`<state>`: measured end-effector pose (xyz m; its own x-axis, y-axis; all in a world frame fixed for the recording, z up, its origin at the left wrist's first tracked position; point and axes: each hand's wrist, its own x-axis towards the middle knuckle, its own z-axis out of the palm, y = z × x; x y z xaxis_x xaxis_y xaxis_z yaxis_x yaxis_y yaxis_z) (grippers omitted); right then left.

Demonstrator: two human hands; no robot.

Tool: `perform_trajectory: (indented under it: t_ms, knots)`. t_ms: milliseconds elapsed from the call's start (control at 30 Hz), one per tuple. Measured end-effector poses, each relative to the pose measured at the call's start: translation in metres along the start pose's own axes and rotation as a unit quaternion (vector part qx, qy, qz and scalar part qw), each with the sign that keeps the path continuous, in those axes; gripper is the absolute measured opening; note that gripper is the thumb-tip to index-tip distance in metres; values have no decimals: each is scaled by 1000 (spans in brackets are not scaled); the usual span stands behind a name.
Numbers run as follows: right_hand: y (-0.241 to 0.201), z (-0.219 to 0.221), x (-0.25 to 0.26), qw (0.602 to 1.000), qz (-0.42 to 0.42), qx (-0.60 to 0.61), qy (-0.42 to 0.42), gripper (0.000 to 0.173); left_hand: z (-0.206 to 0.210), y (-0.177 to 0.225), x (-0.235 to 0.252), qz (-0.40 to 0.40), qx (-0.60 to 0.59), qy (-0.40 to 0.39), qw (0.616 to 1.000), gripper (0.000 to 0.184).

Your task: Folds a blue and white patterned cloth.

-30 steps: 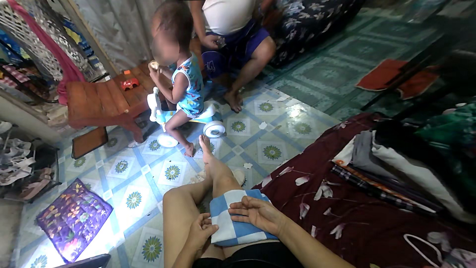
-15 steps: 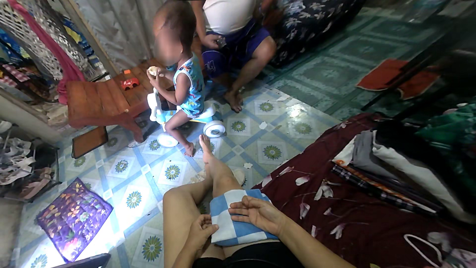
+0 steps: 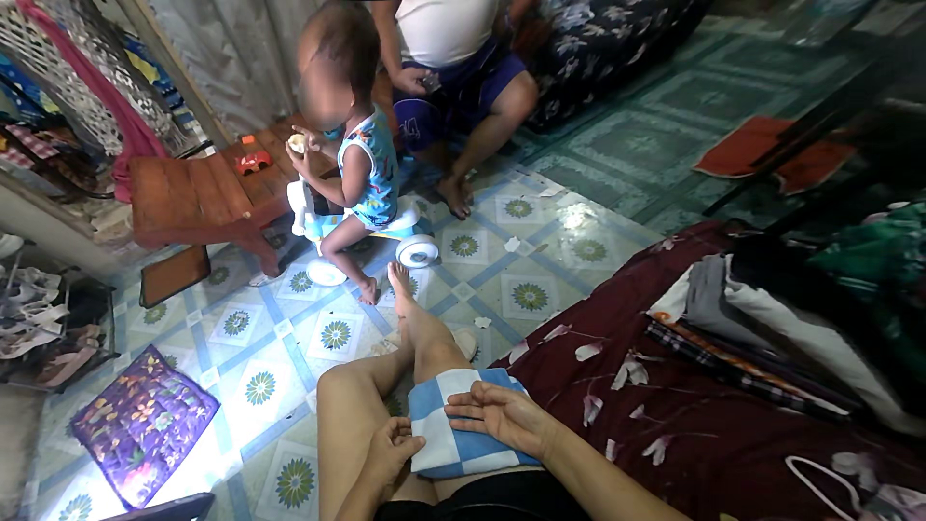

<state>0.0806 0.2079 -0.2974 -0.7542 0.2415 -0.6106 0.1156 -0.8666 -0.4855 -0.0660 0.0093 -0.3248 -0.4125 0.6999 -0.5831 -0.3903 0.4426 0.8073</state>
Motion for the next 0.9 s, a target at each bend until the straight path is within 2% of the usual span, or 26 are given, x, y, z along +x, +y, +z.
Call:
perform_trajectory:
  t_ms: [900]
  knots:
    - [-1, 1, 0, 1000, 4, -13, 2, 27, 1, 2, -2, 1, 4, 2, 1000, 40]
